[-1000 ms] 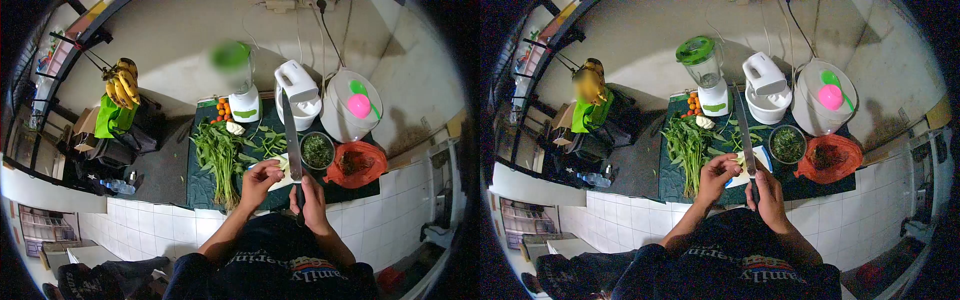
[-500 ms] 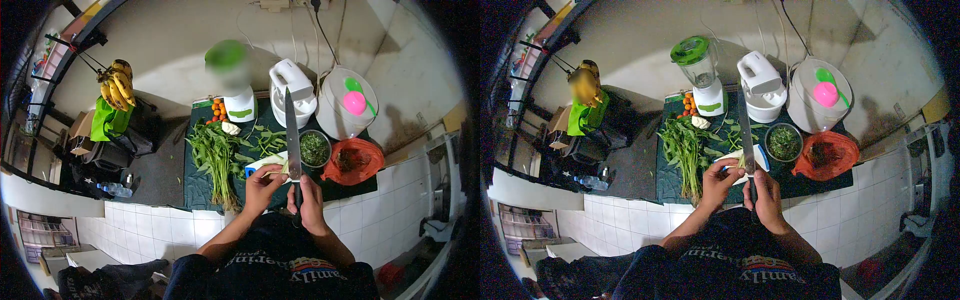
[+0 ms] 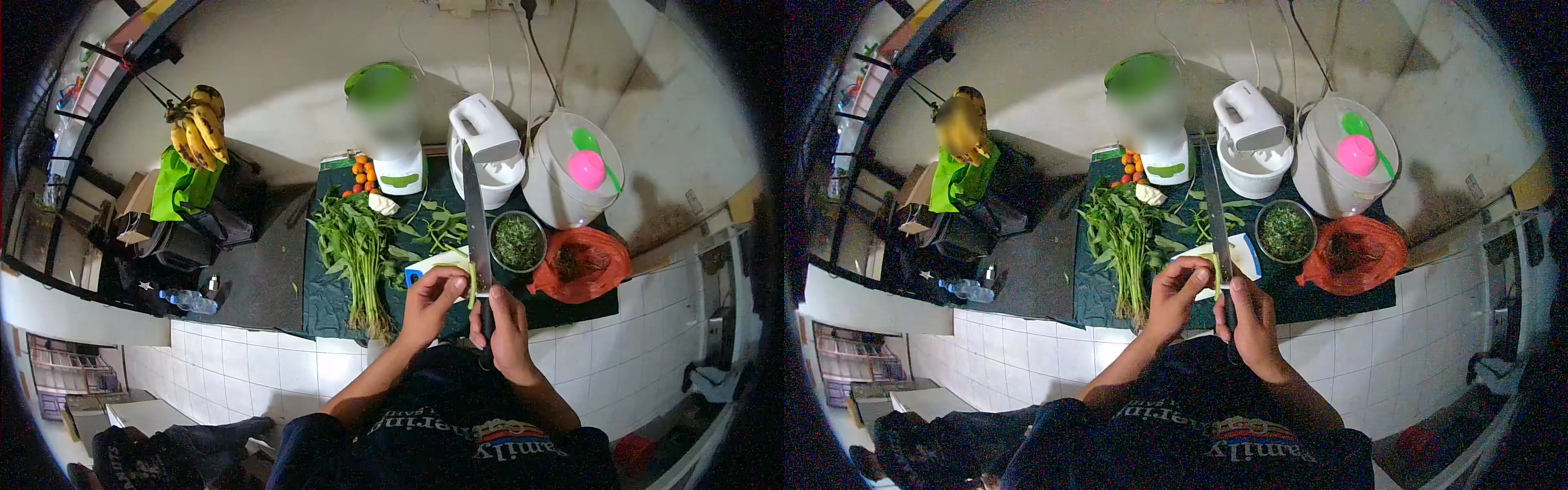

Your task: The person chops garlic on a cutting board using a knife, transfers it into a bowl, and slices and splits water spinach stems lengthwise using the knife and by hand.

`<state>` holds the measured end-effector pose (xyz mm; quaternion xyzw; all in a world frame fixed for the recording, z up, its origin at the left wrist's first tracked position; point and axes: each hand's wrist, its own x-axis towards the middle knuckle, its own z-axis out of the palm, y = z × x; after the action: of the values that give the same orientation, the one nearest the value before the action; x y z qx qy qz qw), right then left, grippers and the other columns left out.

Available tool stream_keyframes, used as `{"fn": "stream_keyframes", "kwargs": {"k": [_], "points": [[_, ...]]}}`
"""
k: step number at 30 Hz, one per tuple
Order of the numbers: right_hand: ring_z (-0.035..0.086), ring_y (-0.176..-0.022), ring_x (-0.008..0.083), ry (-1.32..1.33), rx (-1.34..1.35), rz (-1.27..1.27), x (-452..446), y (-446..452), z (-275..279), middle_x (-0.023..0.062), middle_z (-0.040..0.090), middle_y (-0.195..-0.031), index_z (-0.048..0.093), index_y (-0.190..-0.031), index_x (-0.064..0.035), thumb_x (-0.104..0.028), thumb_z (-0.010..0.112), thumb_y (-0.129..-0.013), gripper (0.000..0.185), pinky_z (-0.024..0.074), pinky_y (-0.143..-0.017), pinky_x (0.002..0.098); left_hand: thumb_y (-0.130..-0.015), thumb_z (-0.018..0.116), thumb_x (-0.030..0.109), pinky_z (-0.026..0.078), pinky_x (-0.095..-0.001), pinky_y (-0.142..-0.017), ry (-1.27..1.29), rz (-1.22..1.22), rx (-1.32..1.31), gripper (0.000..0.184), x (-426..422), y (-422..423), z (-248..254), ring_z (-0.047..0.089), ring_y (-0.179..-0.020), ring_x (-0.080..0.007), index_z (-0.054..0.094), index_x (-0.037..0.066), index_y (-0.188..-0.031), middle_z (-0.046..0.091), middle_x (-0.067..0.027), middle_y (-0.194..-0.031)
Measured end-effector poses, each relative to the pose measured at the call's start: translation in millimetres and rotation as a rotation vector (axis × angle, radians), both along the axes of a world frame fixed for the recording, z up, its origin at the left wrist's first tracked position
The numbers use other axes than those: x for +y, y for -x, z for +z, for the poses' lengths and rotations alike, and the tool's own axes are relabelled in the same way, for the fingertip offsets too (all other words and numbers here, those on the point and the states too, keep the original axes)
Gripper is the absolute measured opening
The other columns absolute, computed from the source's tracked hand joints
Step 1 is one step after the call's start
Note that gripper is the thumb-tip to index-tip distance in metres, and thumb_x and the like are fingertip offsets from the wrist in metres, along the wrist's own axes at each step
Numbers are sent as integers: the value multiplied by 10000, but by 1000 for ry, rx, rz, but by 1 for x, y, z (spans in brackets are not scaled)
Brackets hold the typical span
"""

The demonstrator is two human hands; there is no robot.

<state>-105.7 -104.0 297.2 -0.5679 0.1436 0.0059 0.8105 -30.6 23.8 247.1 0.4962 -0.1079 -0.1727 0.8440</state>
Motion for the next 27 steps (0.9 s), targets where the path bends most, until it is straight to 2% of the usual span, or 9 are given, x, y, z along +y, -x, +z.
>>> {"fn": "stream_keyframes", "kwargs": {"k": [4,6,11,13,19,22,27], "points": [[451,-452,93,50,-27,40,3,-1,1,22,513,-640,473,-1430,-68,-378,361,-1068,490,360,-415,238,-934,677,92,502,-255,-807,-70,18,2,196,3,-3,3,617,-866,-96,633,-12,-1095,668,-35,-969],[448,-453,90,67,-23,50,5,-2,-1,20,513,-640,468,-1434,-70,-368,357,-1070,484,359,-415,236,-916,697,101,529,-306,-824,-89,52,34,192,4,-4,0,639,-892,-138,652,-9,-1066,679,-60,-993],[440,-457,81,136,-52,83,8,-3,1,14,507,-638,459,-1444,-77,-347,347,-1075,471,358,-419,229,-913,703,108,539,-295,-794,-103,119,52,211,6,-4,3,644,-862,-130,667,-16,-1079,692,-72,-976],[431,-474,91,145,-41,74,10,-3,4,20,490,-629,487,-1388,-50,-329,343,-1078,441,358,-430,229,-913,703,109,540,-293,-791,-112,122,43,217,5,-4,4,645,-858,-129,668,-19,-1085,695,-75,-972],[432,-478,86,204,-49,121,9,-2,5,22,501,-655,465,-1420,-63,-341,342,-1079,457,356,-434,227,-920,698,127,543,-291,-803,-143,132,36,228,8,-6,1,648,-856,-133,667,1,-1107,693,-74,-980],[437,-486,86,188,-49,141,8,-2,7,23,506,-666,456,-1429,-60,-348,349,-1077,467,360,-436,226,-924,688,100,512,-270,-783,-23,91,161,218,9,-8,0,624,-848,-106,668,0,-1116,694,-49,-988],[445,-499,84,164,-49,184,4,1,4,22,506,-666,455,-1421,-44,-351,359,-1074,474,369,-441,224,-952,645,101,518,-327,-894,134,-12,284,232,13,-7,9,644,-970,-145,646,14,-1166,687,-62,-1069]]}}
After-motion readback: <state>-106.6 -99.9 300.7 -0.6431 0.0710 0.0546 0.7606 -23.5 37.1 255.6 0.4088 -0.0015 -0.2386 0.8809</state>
